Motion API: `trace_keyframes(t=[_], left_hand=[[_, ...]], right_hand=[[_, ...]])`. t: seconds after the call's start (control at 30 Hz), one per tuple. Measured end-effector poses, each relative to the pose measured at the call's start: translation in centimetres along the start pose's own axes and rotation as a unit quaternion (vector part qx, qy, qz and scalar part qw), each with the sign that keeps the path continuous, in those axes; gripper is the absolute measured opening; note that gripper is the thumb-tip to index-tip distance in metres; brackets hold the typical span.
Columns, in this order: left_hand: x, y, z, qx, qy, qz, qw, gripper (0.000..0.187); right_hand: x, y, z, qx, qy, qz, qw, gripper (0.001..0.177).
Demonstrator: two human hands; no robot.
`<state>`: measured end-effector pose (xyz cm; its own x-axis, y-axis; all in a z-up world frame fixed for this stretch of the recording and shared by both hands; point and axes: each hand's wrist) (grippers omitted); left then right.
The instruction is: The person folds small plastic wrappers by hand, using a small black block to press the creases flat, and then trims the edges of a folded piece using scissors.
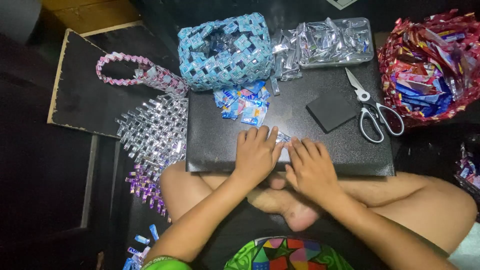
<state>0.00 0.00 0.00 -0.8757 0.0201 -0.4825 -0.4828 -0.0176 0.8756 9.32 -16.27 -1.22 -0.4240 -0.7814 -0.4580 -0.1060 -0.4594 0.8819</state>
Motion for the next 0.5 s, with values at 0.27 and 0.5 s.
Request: trace_keyframes(t=[0.27,0.5], left_hand=[[-0.7,-0.8,-1.6,0.073,0.021,-0.063,0.995,0.026],[-0.5,2.4,-2.4,0.126,0.048,0.074,0.988,0.031]], right_hand=[[0.8,0.1,2.3,0.056,-0.055,-0.007,0.997,0.055],[0.6,0.2,3.1,0.039,-0.088,0.023,0.995,0.059]])
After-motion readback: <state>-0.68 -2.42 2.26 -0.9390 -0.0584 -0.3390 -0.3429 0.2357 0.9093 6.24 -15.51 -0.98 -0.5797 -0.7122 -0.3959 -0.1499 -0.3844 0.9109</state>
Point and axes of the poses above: each hand's wrist, its own x-axis away from the middle knuckle, its own y-axis out of the back of the hand, z = x × y, and after that the axes turned 12 degrees about -y, right-handed
